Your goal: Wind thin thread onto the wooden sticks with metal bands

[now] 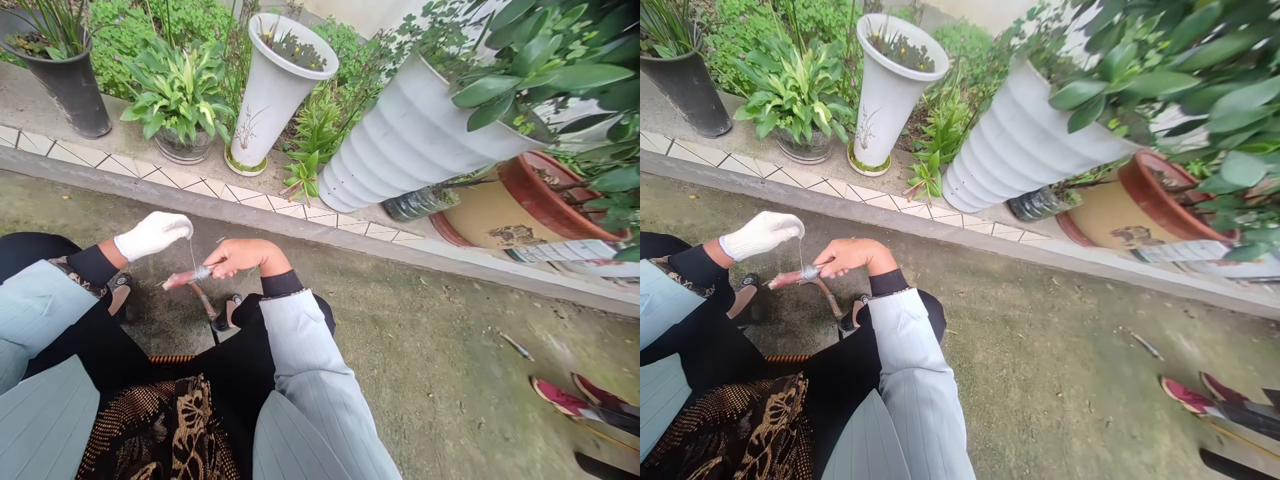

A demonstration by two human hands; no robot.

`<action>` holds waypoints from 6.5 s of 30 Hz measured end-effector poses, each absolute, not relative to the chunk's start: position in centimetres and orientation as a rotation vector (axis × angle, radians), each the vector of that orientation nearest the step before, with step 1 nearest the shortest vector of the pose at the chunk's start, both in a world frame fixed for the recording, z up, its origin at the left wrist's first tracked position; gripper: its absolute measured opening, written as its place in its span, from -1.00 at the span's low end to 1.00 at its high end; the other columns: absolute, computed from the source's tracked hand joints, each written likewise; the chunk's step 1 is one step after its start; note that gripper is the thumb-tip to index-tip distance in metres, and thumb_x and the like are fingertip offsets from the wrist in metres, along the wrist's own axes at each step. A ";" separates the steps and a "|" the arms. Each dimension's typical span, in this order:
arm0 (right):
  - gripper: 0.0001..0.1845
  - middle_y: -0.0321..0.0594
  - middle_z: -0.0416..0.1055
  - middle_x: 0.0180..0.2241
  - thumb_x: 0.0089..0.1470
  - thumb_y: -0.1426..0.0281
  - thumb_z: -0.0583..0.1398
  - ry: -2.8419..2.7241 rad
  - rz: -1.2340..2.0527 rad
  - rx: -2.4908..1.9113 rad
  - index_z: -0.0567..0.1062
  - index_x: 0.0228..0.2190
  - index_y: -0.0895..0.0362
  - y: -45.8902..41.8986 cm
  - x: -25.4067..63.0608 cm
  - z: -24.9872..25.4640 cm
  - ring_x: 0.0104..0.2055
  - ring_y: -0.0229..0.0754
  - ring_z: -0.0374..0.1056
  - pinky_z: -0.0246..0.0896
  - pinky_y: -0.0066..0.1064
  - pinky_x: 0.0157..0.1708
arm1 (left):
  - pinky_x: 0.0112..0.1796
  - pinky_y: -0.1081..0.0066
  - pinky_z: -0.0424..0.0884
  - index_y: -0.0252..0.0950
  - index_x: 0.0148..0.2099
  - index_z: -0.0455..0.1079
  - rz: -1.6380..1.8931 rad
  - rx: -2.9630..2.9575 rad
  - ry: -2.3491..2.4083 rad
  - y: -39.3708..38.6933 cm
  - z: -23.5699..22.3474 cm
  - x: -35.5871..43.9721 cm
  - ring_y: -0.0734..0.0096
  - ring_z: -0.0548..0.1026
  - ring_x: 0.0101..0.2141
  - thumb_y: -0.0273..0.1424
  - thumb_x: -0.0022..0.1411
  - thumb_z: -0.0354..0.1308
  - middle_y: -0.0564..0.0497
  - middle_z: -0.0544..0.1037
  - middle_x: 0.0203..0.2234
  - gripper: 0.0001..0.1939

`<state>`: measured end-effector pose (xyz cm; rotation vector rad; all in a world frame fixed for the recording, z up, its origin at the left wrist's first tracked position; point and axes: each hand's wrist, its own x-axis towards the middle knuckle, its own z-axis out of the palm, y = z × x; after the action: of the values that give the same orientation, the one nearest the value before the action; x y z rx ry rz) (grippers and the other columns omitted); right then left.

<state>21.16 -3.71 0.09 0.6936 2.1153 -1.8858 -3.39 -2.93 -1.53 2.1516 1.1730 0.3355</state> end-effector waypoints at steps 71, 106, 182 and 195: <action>-0.86 -0.30 0.36 -0.53 0.07 0.41 0.16 2.075 -1.416 1.041 0.50 -0.44 0.20 -3.3 21.6 -0.5 -0.52 -0.36 0.20 0.03 -0.49 -0.48 | -0.43 0.51 0.26 -0.37 -0.26 0.47 0.278 1.860 0.949 -3.2 -2.5 -2.8 0.50 0.33 -0.50 -0.11 0.22 0.07 0.02 0.48 -0.48 -0.61; -0.68 -0.35 0.31 -0.51 0.01 0.16 0.25 2.365 -2.478 1.610 0.39 -0.45 0.18 -3.1 22.8 0.1 -0.55 -0.42 0.11 0.04 -0.55 -0.53 | -0.52 0.51 0.23 -0.38 -0.27 0.43 0.445 1.615 0.871 -3.6 -3.0 -1.7 0.50 0.30 -0.57 -0.10 0.26 0.02 0.04 0.37 -0.62 -0.60; -0.81 -0.35 0.35 -0.55 0.06 0.30 0.24 2.124 -1.855 0.872 0.50 -0.42 0.20 -4.0 21.5 -0.3 -0.56 -0.40 0.18 0.04 -0.52 -0.52 | -0.32 0.50 0.31 -0.34 -0.25 0.49 0.269 2.052 0.858 -2.3 -2.3 -3.1 0.45 0.43 -0.40 -0.21 0.22 0.05 0.03 0.55 -0.41 -0.69; -0.86 -0.31 0.33 -0.58 0.09 0.39 0.21 2.148 -1.306 2.005 0.47 -0.47 0.19 -2.6 22.3 -1.6 -0.58 -0.36 0.16 0.02 -0.46 -0.50 | -0.38 0.49 0.29 -0.32 -0.28 0.52 0.212 1.892 0.732 -2.8 -1.9 -3.0 0.51 0.38 -0.47 -0.20 0.22 0.08 0.01 0.54 -0.41 -0.69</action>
<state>22.32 -2.63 -1.62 2.0046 2.1477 -1.3064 -2.95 -2.77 -1.91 1.8916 0.7317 0.2121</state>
